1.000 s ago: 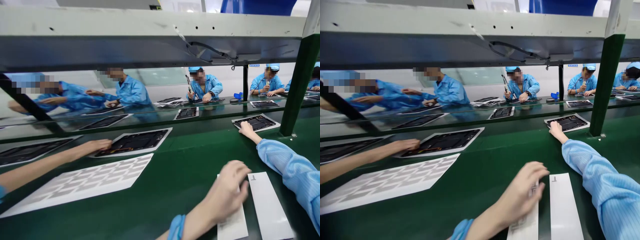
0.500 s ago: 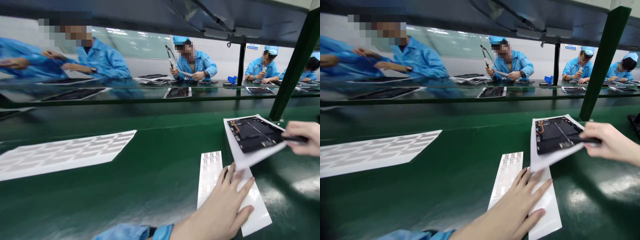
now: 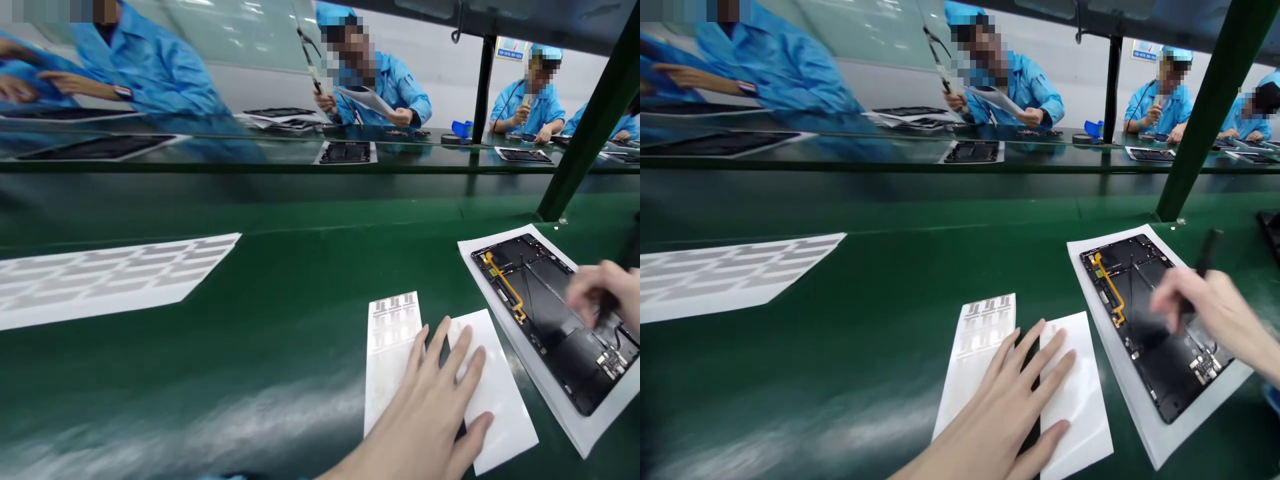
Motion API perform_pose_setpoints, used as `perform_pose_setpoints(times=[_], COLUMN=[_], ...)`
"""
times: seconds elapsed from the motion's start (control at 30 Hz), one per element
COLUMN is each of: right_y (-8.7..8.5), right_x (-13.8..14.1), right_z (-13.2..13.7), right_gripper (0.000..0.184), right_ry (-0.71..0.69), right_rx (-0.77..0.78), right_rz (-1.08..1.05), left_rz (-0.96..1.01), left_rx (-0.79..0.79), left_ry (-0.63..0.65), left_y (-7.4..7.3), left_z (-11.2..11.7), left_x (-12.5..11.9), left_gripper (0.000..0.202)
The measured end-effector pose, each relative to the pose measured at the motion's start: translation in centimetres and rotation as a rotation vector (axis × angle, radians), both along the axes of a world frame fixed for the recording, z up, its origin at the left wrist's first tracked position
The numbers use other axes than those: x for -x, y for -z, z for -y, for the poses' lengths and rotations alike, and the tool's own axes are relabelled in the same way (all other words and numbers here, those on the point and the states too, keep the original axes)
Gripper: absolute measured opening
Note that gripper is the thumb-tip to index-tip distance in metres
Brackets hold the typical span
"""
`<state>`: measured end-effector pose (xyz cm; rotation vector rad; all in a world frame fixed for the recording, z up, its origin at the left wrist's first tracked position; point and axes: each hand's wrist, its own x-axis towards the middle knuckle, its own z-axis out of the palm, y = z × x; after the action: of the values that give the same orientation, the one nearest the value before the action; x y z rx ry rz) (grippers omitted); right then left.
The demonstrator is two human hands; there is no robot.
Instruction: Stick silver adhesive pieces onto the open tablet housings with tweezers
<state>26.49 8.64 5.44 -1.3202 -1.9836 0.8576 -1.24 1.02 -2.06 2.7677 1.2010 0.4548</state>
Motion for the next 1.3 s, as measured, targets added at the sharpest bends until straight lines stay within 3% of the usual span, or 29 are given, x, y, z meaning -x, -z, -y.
perform_pose_setpoints(times=[0.1, 0.2, 0.27, 0.4, 0.5, 0.77, 0.97, 1.17, 1.3], right_y=[0.2, 1.6, 2.7, 4.6, 5.0, 4.0, 4.2, 4.1, 2.0], right_x=[6.1, 9.9, 10.8, 10.7, 10.7, 11.5, 11.4, 11.7, 10.7], right_z=[-2.5, -3.7, -4.0, -4.0, -3.7, -3.6, -3.7, -3.5, -2.5], right_gripper=[0.054, 0.046, 0.044, 0.035, 0.027, 0.018, 0.021, 0.028, 0.026], right_ry=[-0.21, -0.384, -0.413, -0.352, -0.283, -0.251, -0.254, -0.261, -0.215], right_rx=[0.292, 0.357, 0.366, 0.329, 0.289, 0.297, 0.336, 0.338, 0.305], right_rz=[-0.111, -0.163, -0.187, -0.222, -0.225, -0.226, -0.248, -0.291, -0.412], left_rz=[-0.033, -0.049, -0.044, -0.068, -0.094, -0.115, -0.114, -0.124, -0.076], left_rx=[0.069, 0.132, 0.13, 0.125, 0.132, 0.119, 0.044, -0.089, -0.196], left_ry=[0.002, 0.0, 0.006, 0.027, 0.019, 0.016, 0.025, 0.011, -0.001], left_y=[-0.3, -0.7, -0.7, -0.5, -0.8, -1.6, -1.8, -0.6, 0.1], left_z=[-0.1, -0.2, -0.3, -0.4, -0.5, -0.1, 0.0, 0.3, 0.4], left_x=[-0.2, -0.2, -0.2, -0.6, -0.9, -0.6, -0.6, -0.5, 0.3], left_gripper=[0.055, 0.059, 0.061, 0.065, 0.064, 0.063, 0.063, 0.063, 0.057])
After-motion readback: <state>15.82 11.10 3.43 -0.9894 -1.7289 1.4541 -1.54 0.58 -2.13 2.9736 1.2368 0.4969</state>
